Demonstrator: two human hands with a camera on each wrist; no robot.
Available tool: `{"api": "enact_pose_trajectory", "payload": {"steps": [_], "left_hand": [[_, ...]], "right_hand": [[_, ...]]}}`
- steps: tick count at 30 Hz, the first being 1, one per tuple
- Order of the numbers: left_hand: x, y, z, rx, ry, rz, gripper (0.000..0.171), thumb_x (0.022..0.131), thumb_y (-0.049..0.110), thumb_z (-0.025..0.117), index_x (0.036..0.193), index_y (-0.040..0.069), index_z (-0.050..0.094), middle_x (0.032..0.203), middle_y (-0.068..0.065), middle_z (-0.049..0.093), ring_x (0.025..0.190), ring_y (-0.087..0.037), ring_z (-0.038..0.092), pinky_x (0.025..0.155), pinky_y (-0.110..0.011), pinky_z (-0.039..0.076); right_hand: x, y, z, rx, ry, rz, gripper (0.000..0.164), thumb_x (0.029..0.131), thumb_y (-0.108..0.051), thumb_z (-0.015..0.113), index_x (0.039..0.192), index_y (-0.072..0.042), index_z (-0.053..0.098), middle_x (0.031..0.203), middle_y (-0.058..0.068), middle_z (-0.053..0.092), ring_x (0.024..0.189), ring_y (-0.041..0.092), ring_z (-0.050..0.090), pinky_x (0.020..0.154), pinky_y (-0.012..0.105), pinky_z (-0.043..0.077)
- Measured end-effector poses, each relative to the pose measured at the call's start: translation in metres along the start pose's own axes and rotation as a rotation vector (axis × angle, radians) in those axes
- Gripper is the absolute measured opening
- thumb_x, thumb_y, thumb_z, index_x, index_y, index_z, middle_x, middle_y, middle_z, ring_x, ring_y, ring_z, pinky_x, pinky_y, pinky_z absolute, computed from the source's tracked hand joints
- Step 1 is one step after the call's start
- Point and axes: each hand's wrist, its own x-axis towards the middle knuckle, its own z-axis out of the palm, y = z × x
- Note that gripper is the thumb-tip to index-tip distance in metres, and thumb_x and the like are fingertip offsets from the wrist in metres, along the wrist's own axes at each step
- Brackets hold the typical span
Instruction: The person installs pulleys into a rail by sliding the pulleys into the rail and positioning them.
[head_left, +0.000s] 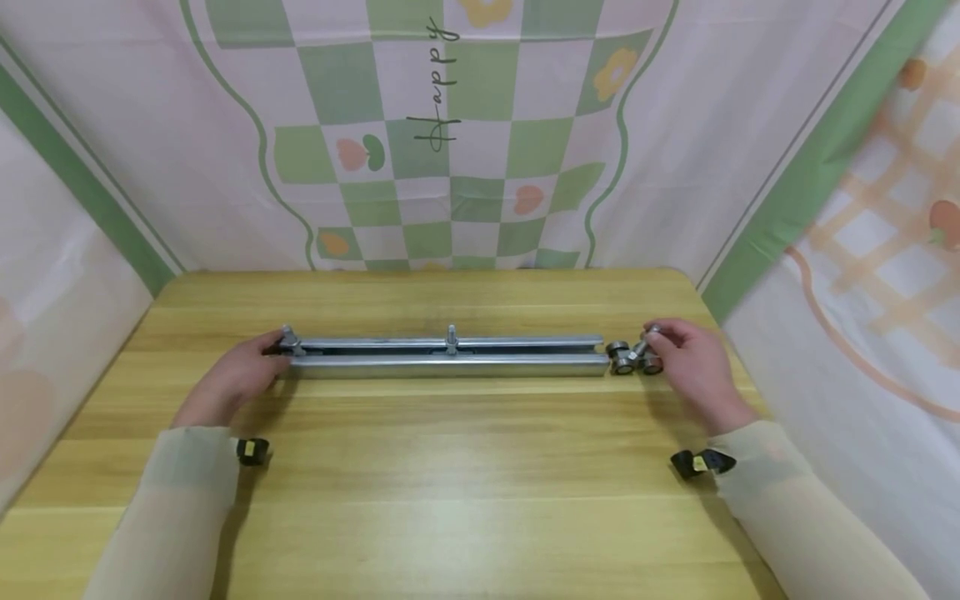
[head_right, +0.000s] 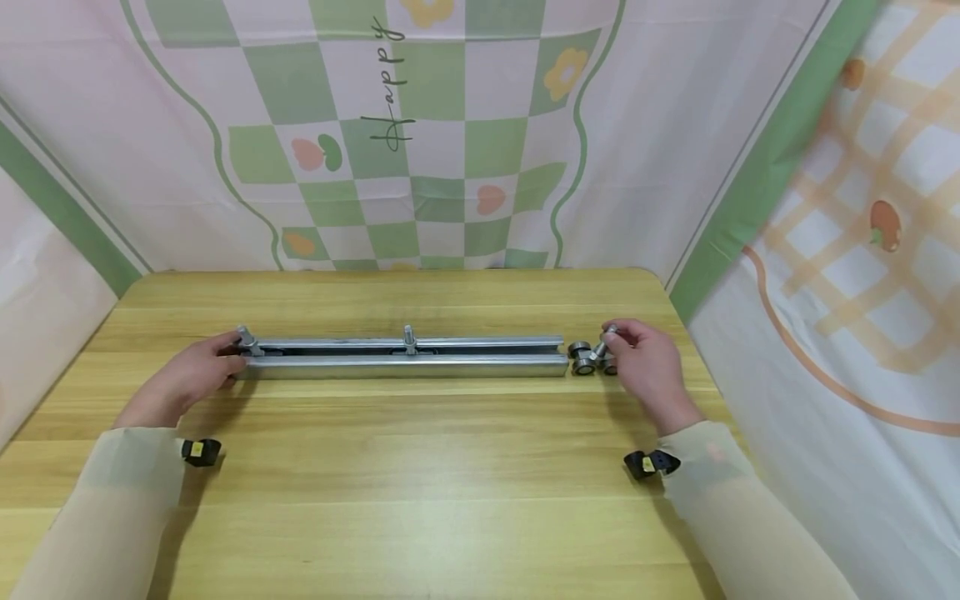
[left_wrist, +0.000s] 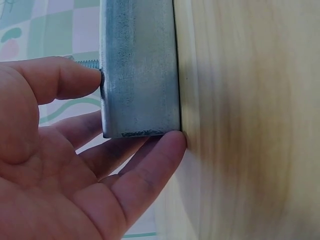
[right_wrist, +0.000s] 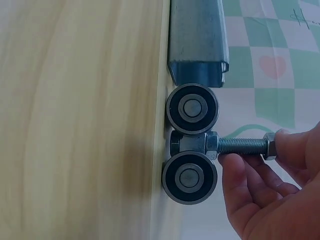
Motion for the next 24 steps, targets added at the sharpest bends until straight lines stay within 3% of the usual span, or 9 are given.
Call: {"api": "enact_pose_trajectory", "payload": {"steps": [16,24], "left_hand": [[-0.001,-0.001,0.002,-0.014,0.002,0.018,0.068,0.104,0.028,0.043,0.16,0.007,0.01,0.159,-0.032,0.011,0.134,-0.047,0.025,0.106,-0.066,0.023],[-0.001,-0.002,0.002,-0.031,-0.008,0.003,0.069,0.104,0.029,0.044,0.161,0.011,0.008,0.16,-0.03,0.008,0.141,-0.051,0.015,0.107,-0.069,0.017]], "right_hand": [[0.001,-0.012,0.015,0.023,-0.018,0.01,0.031,0.104,-0.023,0.055,0.122,0.001,0.064,0.109,0.017,0.067,0.088,0.031,0.064,0.07,0.035,0.057],[0.001,-0.014,0.017,0.034,-0.016,0.026,0.03,0.105,-0.022,0.053,0.122,0.0,0.063,0.111,0.017,0.066,0.09,0.029,0.064,0.072,0.034,0.057]]}}
